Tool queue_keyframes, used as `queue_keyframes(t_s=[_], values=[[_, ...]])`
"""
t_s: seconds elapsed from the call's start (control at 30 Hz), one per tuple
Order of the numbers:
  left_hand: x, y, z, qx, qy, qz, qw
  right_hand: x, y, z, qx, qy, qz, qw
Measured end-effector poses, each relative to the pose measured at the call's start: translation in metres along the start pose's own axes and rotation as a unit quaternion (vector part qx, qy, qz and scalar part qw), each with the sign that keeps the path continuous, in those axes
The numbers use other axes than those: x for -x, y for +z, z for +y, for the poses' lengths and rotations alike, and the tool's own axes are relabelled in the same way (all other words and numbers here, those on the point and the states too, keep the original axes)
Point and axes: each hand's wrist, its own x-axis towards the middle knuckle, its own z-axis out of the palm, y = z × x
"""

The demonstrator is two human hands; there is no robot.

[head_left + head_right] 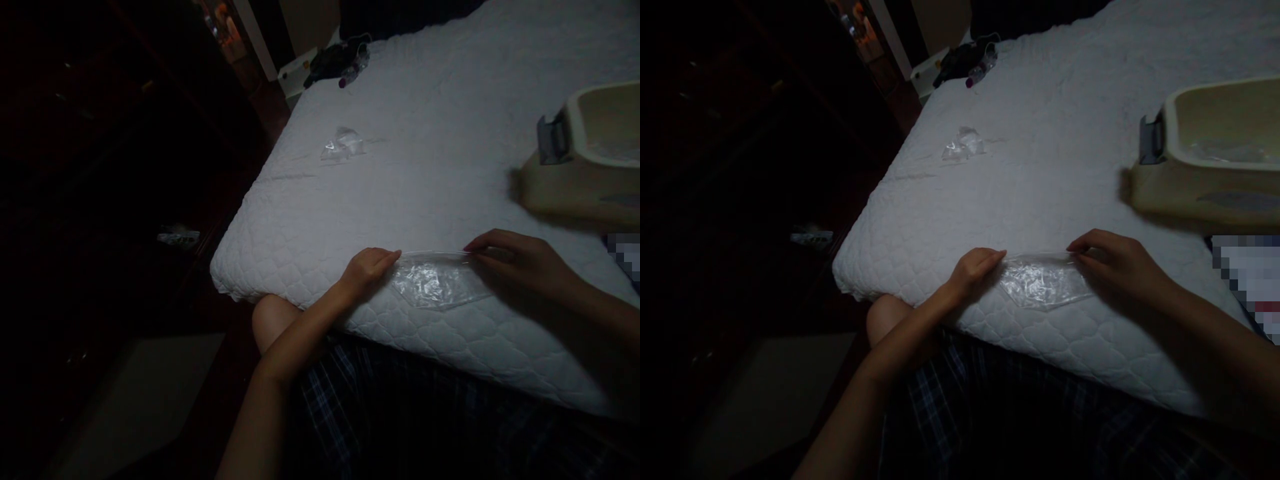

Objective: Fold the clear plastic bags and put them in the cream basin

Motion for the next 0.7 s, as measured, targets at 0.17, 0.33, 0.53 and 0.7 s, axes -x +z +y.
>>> queue_keyframes(t_s=[0.17,0.33,0.53,0.7], values=[[-0.0013,0.0044,0.0067,0.019,-0.036,0.053,0.998,-0.005,-0.0003,-0.0001,0.026,-0.015,0.006,1.0],[-0.0038,0.0033,0.0082,0.062,-0.107,0.068,0.99,-0.0086,-0.0007,0.0037,-0.002,0.042,-0.017,0.999],[-0.0039,0.0016,0.0077,0.058,-0.119,0.044,0.99,-0.0038,-0.0005,-0.0016,-0.035,0.099,-0.041,0.994],[-0.0011,0.0032,0.0074,0.016,-0.117,-0.005,0.993,0.0004,0.0014,-0.0027,-0.009,0.101,0.001,0.995]])
